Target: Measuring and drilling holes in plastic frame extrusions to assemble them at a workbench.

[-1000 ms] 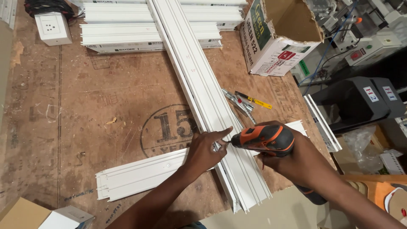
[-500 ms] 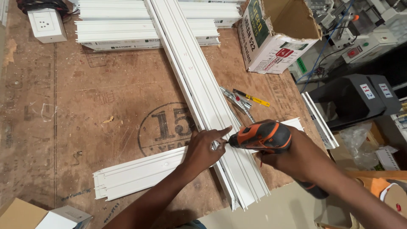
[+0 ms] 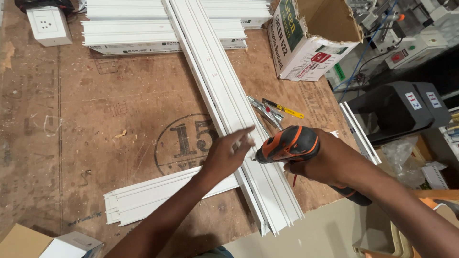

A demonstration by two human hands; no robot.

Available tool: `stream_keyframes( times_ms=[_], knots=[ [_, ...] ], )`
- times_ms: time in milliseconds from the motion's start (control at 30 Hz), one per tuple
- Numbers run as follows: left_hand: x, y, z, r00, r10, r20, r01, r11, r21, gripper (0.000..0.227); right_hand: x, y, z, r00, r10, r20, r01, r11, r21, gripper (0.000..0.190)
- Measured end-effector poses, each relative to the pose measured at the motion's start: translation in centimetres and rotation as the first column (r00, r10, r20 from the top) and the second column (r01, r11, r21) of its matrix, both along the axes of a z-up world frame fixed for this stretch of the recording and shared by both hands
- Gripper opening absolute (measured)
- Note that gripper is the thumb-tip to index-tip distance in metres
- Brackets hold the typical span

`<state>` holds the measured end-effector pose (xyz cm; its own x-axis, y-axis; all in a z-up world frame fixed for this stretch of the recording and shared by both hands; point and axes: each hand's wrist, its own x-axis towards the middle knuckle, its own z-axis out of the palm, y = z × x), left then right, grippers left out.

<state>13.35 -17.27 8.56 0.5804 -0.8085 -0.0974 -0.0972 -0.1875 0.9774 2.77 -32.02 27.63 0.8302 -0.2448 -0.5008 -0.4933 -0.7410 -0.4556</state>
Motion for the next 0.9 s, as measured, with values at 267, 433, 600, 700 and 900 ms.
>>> stream_keyframes(
  times_ms=[267,433,600,700,900],
  knots=[
    [0.4,-3.1,7.9,0.975,-0.195,0.106,0.221,0.805,-0.551,0.082,0.2,0.5,0.2,0.985,-0.125,-0.122,0.117,0.991,-0.072,0.042],
    [0.7,-5.0,8.4,0.882,-0.469,0.053,0.416,0.718,-0.559,0.069,-0.2,0.6,0.2,0.972,-0.196,-0.131,0.185,0.979,-0.089,0.034],
    [1.1,-5.4,8.1,0.875,-0.476,0.089,0.433,0.685,-0.586,0.065,0.2,0.9,0.3,0.974,-0.183,-0.132,0.171,0.980,-0.097,0.043],
    [1.1,-5.5,7.8,0.881,-0.456,0.128,0.439,0.683,-0.584,0.067,0.3,1.0,0.7,0.968,-0.198,-0.156,0.180,0.976,-0.120,0.044],
    [0.7,-5.3,8.3,0.893,-0.434,0.116,0.410,0.681,-0.607,0.074,0.4,1.5,1.1,0.952,-0.237,-0.194,0.214,0.968,-0.129,0.038]
  ],
)
